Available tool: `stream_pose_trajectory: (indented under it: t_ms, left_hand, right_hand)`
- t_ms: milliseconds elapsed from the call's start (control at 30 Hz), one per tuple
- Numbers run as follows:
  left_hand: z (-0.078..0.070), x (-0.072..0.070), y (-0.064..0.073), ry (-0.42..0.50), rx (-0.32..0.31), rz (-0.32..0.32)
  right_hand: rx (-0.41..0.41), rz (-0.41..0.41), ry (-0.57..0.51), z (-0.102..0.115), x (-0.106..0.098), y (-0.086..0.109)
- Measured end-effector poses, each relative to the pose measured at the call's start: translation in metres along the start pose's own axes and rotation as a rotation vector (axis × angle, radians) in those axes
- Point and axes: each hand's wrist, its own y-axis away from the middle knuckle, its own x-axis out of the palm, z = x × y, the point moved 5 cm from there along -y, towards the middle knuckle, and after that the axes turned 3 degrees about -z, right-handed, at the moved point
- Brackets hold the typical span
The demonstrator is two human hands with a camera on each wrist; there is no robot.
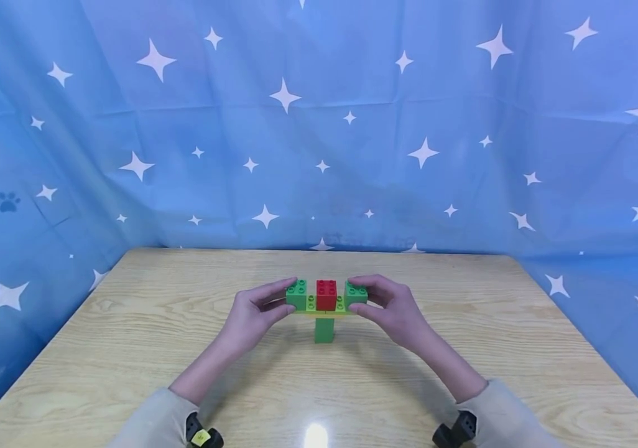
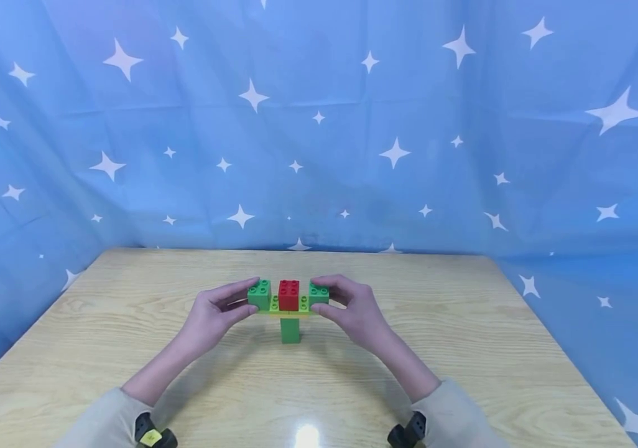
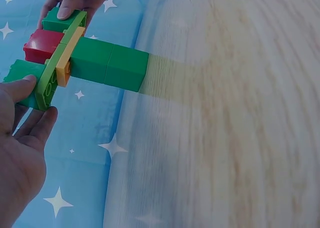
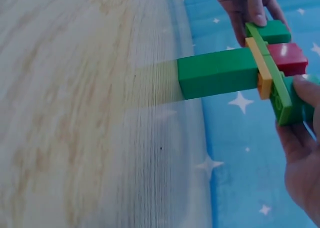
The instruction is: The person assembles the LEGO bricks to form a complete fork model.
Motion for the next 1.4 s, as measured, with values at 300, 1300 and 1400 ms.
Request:
stream_pose_trajectory:
  t_ms: [300,1300,1400]
  left_hand:
    - [-0.001,-0.001,0.0,-0.024,0.013,-0.005]
    - [-0.003,0.002,0.003,0.009,0.045,-0.023]
    - [-0.003,0.004,0.005,0.028,0.051,-0.048]
  right_hand:
    - [-0.026,0.019,0.1,0.001,-0.003,0.001]
    - [-0.009,-0.065,0.022,-0.009,-0.011,0.017]
    - [0.013,-0.083,0.021,-0.011,-0.011,0.019]
